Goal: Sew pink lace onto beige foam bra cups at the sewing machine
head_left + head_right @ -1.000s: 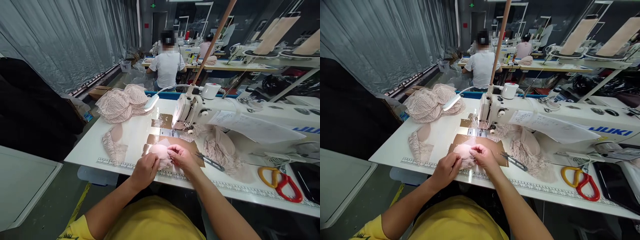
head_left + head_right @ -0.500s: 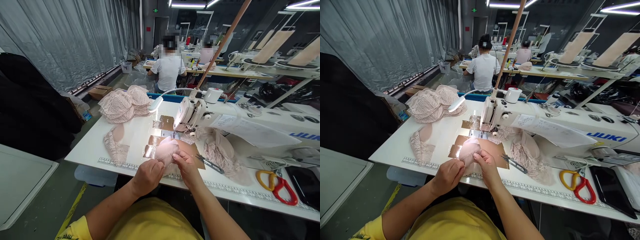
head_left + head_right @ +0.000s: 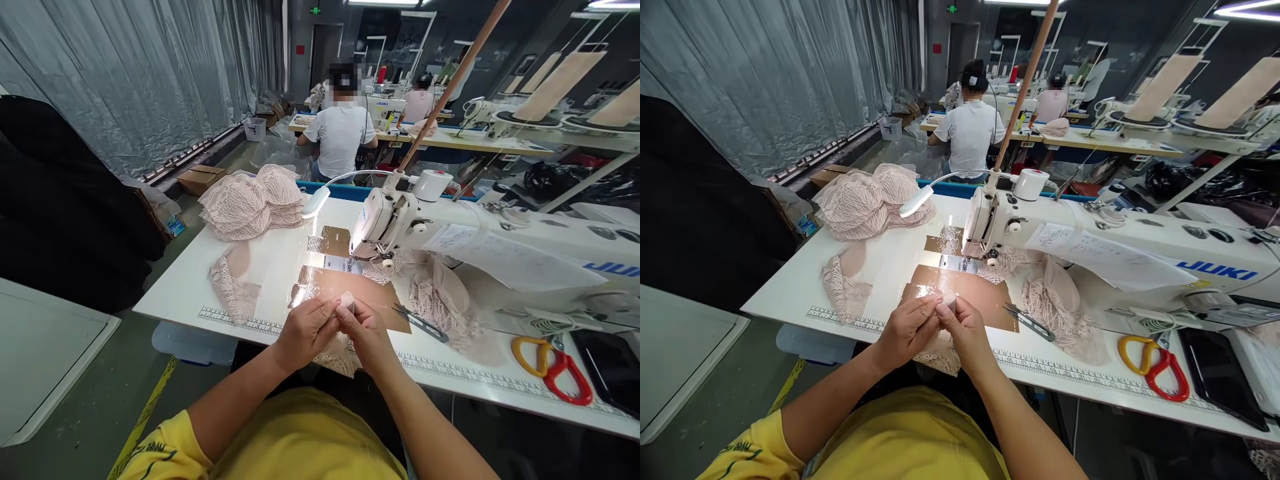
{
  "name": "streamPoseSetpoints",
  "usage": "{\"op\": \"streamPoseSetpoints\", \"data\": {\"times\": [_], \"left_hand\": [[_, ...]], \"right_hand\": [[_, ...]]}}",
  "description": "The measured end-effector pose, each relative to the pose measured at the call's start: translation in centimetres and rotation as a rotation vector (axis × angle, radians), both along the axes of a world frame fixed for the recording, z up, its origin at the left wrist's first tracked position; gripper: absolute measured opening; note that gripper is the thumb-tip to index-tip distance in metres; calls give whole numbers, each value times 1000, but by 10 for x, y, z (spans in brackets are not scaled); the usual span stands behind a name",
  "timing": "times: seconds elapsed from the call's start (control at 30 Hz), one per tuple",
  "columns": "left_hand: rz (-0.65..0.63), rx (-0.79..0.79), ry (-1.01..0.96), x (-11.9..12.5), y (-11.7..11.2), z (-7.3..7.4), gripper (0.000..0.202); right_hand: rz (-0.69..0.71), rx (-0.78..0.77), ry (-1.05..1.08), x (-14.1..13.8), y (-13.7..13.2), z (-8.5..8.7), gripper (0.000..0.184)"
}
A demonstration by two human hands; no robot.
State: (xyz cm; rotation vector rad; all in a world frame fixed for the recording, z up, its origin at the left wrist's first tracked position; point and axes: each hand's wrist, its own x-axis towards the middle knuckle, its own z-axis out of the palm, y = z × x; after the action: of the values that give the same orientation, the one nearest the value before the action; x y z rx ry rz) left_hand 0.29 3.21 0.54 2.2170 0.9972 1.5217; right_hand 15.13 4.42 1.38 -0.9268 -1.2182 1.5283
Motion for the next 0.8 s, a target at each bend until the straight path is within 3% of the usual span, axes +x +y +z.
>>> {"op": "streamPoseSetpoints", "data": {"times": [0.17, 0.3, 0.4, 0.5, 0.6, 0.67, 0.8], "left_hand": [[-25, -59, -37, 1, -4, 9, 30], [96, -252, -95, -12, -2, 13, 19], [196, -387, -199, -28, 3, 12, 26], [137, -451, -277, -36, 4, 10, 34], [-29, -342, -205, -33, -2, 13, 21], [-92, -221, -109, -28, -7, 16, 30], [-99, -154, -75, -17, -14, 19, 17]], "right_hand": [[12, -21, 101, -1, -3, -3, 23], [2, -21, 83, 1, -9, -5, 23], [-45, -48, 92, 4, -13, -2, 26], [-65, -67, 84, 4, -15, 0, 28], [-39, -71, 86, 2, -15, -1, 27], [-13, -42, 80, 1, -15, -3, 24], [-3, 70, 16, 1, -15, -5, 17]]}}
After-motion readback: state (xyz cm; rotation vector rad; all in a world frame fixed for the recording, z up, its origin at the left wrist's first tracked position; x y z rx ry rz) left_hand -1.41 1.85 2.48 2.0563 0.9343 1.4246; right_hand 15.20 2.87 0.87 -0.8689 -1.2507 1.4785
